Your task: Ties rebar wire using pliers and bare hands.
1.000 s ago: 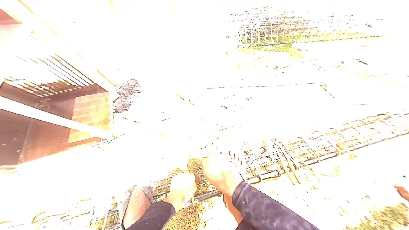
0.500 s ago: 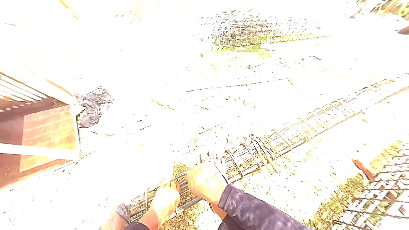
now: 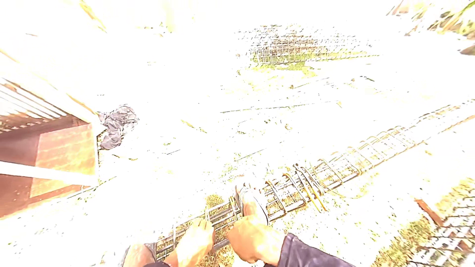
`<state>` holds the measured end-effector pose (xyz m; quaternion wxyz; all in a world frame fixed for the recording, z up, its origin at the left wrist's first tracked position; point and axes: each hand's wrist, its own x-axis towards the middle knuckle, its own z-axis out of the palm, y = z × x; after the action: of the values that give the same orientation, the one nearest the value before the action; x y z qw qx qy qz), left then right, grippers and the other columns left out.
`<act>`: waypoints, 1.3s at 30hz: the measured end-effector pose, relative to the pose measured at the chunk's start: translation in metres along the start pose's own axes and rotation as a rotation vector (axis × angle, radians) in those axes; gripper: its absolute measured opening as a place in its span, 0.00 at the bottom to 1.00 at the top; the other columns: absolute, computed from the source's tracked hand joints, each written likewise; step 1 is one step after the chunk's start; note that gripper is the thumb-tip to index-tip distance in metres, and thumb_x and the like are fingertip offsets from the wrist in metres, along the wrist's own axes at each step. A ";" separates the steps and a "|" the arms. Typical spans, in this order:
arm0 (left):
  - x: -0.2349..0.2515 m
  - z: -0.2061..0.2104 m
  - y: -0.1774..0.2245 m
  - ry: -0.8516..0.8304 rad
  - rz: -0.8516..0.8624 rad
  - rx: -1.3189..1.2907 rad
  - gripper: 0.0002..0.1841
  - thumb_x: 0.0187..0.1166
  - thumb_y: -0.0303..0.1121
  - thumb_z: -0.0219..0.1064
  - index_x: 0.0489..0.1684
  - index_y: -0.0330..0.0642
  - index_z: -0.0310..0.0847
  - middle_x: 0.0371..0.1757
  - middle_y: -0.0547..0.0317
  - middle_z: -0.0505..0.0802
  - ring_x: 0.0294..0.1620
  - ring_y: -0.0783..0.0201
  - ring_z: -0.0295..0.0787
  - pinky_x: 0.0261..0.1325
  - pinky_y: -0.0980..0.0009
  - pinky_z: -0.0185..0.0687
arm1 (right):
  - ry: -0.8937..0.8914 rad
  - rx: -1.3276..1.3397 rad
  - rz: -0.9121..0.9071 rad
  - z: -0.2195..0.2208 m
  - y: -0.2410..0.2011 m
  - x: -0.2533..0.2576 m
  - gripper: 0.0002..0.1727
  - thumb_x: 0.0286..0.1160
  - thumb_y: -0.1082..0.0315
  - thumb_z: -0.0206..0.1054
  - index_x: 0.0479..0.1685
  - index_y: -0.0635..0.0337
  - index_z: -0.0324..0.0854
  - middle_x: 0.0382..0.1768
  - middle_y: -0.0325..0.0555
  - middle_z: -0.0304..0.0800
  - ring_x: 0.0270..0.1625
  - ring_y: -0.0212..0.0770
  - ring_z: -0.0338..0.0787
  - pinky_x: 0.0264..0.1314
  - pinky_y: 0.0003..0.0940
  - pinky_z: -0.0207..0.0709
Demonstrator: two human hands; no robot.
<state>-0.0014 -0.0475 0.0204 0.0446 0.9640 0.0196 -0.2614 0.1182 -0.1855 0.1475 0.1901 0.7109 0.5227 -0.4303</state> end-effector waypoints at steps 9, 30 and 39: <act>0.006 -0.019 -0.019 -0.008 -0.065 -0.373 0.19 0.91 0.34 0.49 0.66 0.36 0.82 0.65 0.39 0.88 0.70 0.40 0.84 0.73 0.42 0.77 | 0.520 0.141 0.156 -0.012 0.032 -0.021 0.18 0.88 0.60 0.51 0.60 0.49 0.88 0.50 0.55 0.93 0.53 0.62 0.93 0.51 0.63 0.83; -0.016 -0.024 0.015 0.291 0.164 -0.543 0.14 0.88 0.35 0.57 0.56 0.36 0.85 0.49 0.39 0.93 0.50 0.39 0.94 0.52 0.40 0.87 | 0.320 -0.182 0.073 -0.038 -0.011 -0.076 0.08 0.75 0.76 0.59 0.39 0.70 0.83 0.37 0.65 0.87 0.40 0.65 0.90 0.35 0.59 0.80; -0.013 -0.023 0.017 0.315 0.285 -0.405 0.22 0.92 0.47 0.51 0.46 0.38 0.84 0.34 0.43 0.91 0.36 0.42 0.94 0.38 0.44 0.88 | 0.002 -0.255 0.118 -0.060 -0.006 -0.067 0.13 0.80 0.64 0.63 0.41 0.68 0.84 0.39 0.64 0.86 0.44 0.66 0.88 0.38 0.64 0.79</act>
<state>0.0001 -0.0620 0.0478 0.2687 0.9573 -0.0574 -0.0902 0.1323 -0.1785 0.2363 0.3032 0.7109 0.5308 -0.3477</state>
